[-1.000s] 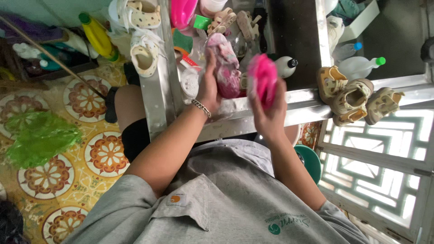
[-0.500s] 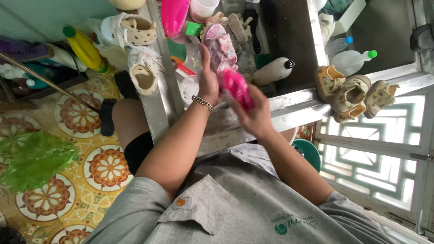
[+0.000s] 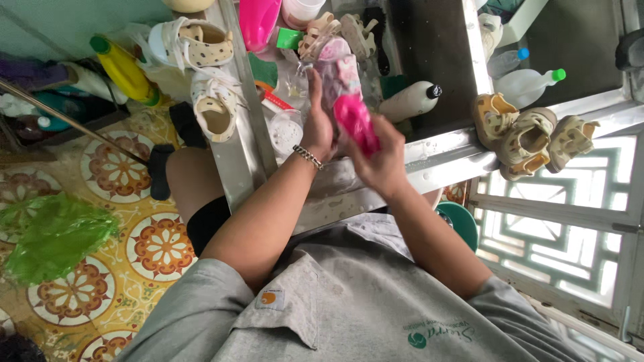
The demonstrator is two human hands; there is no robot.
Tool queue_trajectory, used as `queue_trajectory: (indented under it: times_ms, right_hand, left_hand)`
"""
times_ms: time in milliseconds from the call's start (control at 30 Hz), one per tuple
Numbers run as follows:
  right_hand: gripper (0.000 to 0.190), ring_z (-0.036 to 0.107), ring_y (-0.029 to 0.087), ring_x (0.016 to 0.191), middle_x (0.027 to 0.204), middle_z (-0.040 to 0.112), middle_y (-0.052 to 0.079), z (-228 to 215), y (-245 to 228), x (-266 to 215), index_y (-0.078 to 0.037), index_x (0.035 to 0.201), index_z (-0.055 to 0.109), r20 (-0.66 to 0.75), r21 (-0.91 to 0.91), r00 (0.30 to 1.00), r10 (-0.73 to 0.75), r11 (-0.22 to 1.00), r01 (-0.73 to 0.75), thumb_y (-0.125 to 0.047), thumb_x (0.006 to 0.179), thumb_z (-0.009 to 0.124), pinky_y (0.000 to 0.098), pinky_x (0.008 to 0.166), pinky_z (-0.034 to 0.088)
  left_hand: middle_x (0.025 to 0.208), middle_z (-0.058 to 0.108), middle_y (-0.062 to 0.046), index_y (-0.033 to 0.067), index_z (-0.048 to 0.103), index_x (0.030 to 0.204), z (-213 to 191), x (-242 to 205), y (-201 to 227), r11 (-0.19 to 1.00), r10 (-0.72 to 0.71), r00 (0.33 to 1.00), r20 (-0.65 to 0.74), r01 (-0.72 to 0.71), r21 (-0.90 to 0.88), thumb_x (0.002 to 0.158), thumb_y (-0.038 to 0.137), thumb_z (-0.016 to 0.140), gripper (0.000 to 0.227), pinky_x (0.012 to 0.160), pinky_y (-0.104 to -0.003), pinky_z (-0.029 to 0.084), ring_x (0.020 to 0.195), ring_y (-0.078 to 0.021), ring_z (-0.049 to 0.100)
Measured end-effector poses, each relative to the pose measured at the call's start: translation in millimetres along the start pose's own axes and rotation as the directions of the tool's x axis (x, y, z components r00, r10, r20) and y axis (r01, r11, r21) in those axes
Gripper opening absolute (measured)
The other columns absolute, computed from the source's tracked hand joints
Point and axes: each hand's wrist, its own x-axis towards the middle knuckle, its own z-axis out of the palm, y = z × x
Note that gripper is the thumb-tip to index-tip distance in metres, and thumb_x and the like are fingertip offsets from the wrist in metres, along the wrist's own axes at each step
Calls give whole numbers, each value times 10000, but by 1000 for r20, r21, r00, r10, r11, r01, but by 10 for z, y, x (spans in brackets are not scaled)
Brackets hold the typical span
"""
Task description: The person washes two shoes by scrubbing them with a pink brush and soapy water at a sink, then rinsing them under a faucet.
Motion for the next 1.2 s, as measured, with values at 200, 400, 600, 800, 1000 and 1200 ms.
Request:
queue_trajectory:
  times_ms: [200, 400, 600, 800, 1000, 1200]
  right_hand:
    - [311, 498, 161, 606, 815, 597, 42, -15, 149, -110, -92, 982, 632, 19, 11, 997, -79, 997, 79, -208, 1192, 831, 343, 531, 396]
    - [243, 609, 312, 636, 843, 667, 128, 246, 276, -336, -47, 1005, 720, -48, 68, 992, -118, 990, 121, -150, 1102, 918, 397, 580, 474]
    - [223, 632, 300, 680, 881, 675, 119, 94, 105, -73, -36, 1070, 750, -68, -15, 988, -140, 990, 139, -135, 1090, 949, 406, 606, 482]
    - [316, 508, 189, 619, 825, 618, 76, -52, 131, -157, -54, 980, 669, 20, -45, 996, -88, 995, 89, -212, 1174, 861, 360, 559, 406]
    - [397, 452, 218, 668, 837, 551, 80, 41, -198, -77, -62, 954, 595, 24, -33, 995, -97, 995, 97, -242, 1192, 857, 416, 626, 368]
    - [307, 561, 230, 655, 834, 642, 93, -68, 15, 25, -25, 1008, 712, 7, -92, 993, -120, 989, 120, -222, 1176, 878, 419, 605, 455]
  left_hand:
    - [2049, 355, -127, 282, 205, 1981, -22, -83, 136, 995, -40, 991, -127, 28, -97, 845, 851, 662, 1350, 1446, -638, 437, 1833, -386, 442]
    - [1921, 511, -281, 90, 389, 1937, 194, -227, 251, 987, 116, 969, -218, -136, -80, 1008, 764, 695, 1188, 1437, -598, 474, 1703, -448, 570]
    - [1941, 482, -302, 159, 304, 1966, 172, -239, 213, 997, 73, 988, -140, -74, -5, 958, 901, 629, 1293, 1308, -614, 524, 1655, -513, 580]
    - [1896, 592, -221, 162, 405, 1926, -51, -34, 83, 998, -31, 992, -120, 25, -49, 738, 960, 628, 1449, 1371, -653, 553, 1699, -469, 615]
    - [1692, 442, -135, 179, 355, 1807, -237, 80, -40, 999, 53, 995, -88, -54, -7, 887, 916, 626, 1209, 1139, -570, 527, 1456, -365, 497]
    - [1577, 816, -260, 81, 507, 1853, 49, -196, 169, 999, -50, 996, -78, 51, 11, 772, 986, 545, 1411, 1154, -582, 727, 1313, -411, 867]
